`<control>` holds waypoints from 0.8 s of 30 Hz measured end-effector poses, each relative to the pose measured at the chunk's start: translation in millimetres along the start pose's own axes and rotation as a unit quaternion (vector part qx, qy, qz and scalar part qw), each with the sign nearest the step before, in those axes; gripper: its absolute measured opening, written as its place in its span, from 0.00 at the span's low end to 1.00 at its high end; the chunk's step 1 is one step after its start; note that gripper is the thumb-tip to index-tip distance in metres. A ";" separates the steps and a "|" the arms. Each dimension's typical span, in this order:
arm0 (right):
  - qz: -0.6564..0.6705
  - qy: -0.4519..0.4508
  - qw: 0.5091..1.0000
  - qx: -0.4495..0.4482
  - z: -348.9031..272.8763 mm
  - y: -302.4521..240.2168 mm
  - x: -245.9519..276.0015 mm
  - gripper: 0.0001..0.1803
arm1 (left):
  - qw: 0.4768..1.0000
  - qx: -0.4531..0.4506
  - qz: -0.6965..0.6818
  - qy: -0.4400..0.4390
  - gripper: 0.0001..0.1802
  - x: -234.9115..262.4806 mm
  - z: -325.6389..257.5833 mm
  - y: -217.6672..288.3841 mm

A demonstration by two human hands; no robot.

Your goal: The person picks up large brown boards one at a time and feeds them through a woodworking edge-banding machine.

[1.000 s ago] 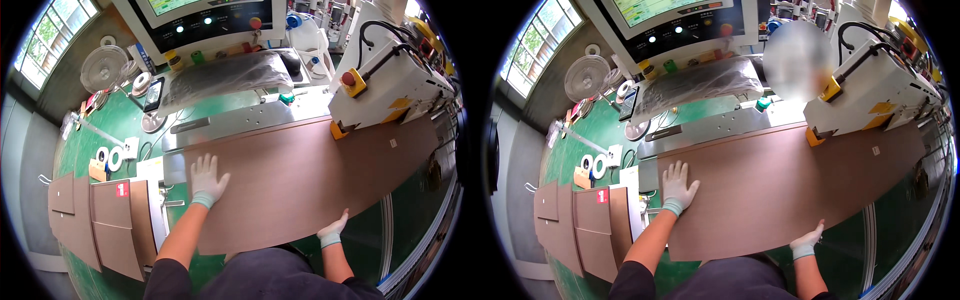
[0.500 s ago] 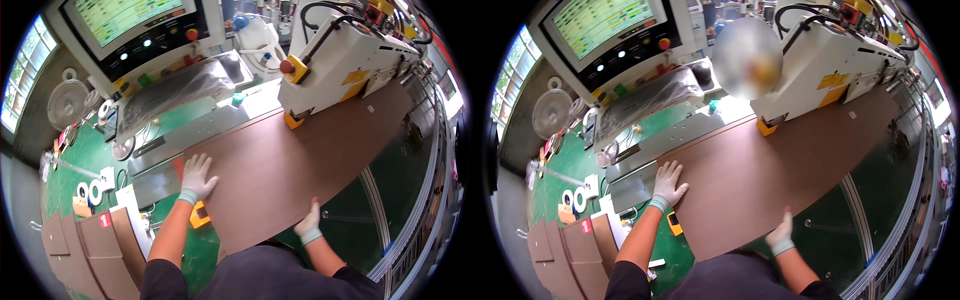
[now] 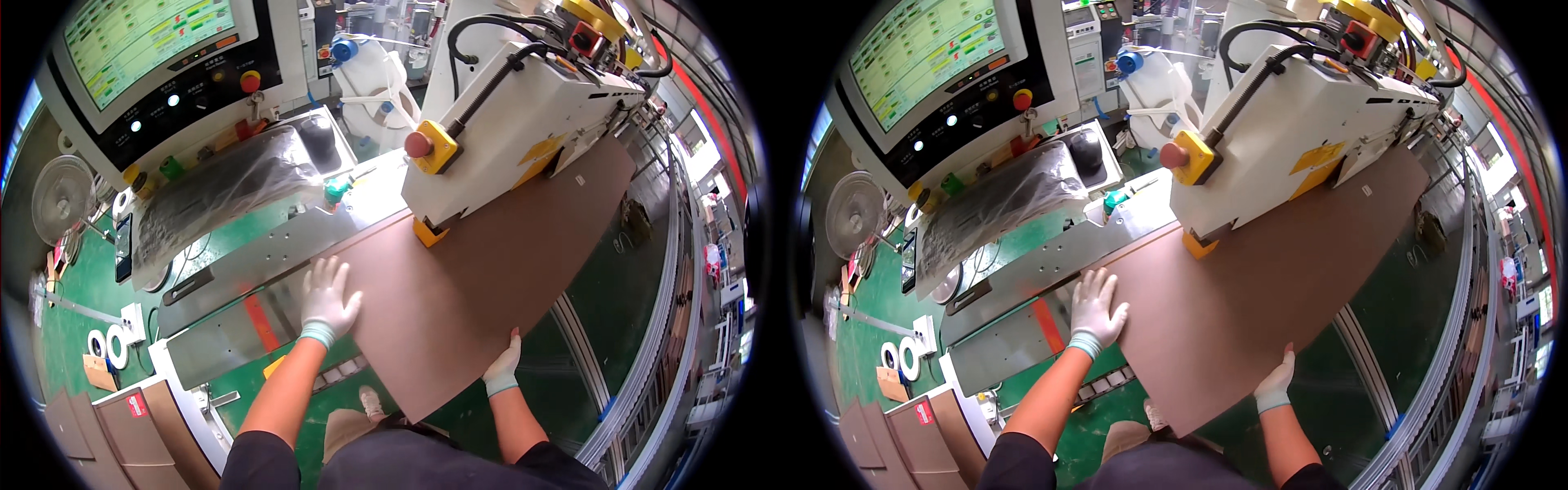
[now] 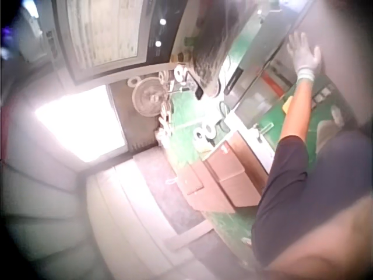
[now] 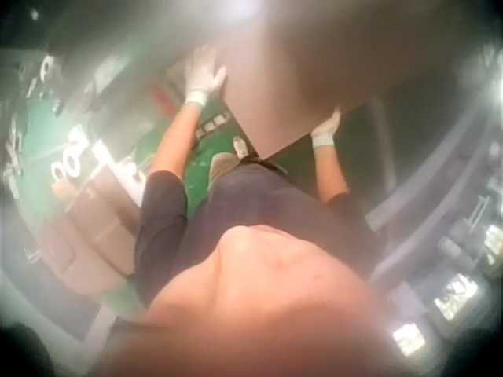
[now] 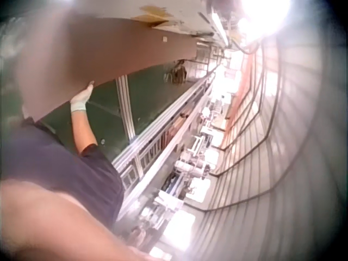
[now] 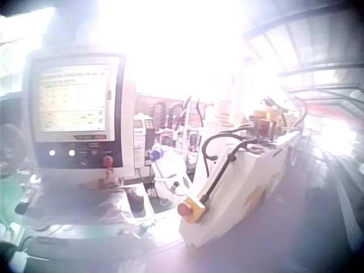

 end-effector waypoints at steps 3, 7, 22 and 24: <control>-0.032 0.001 0.999 -0.025 -19.3 34.5 4.9 0.39 | 0.999 0.017 0.050 0.003 0.41 -5.0 6.0 -1.8; 0.011 0.043 0.999 -0.004 -46.1 74.5 9.3 0.37 | 0.995 0.054 0.076 -0.034 0.44 -14.2 6.0 -4.2; -0.089 0.057 0.980 0.167 42.8 -95.1 13.5 0.32 | 0.995 0.070 0.033 -0.060 0.45 -27.8 4.9 -10.9; -0.110 0.062 0.975 0.184 68.1 -125.7 55.5 0.29 | 0.994 0.053 0.035 -0.086 0.45 -27.4 10.6 -2.2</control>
Point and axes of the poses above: each hand's wrist, its own z-axis towards the middle knuckle, its own x-axis out of the back of the hand, y = z × x, the point moved 10 cm from there along z, towards the middle knuckle, and after that the axes turned 3 degrees about -z, right-handed, at the moved point
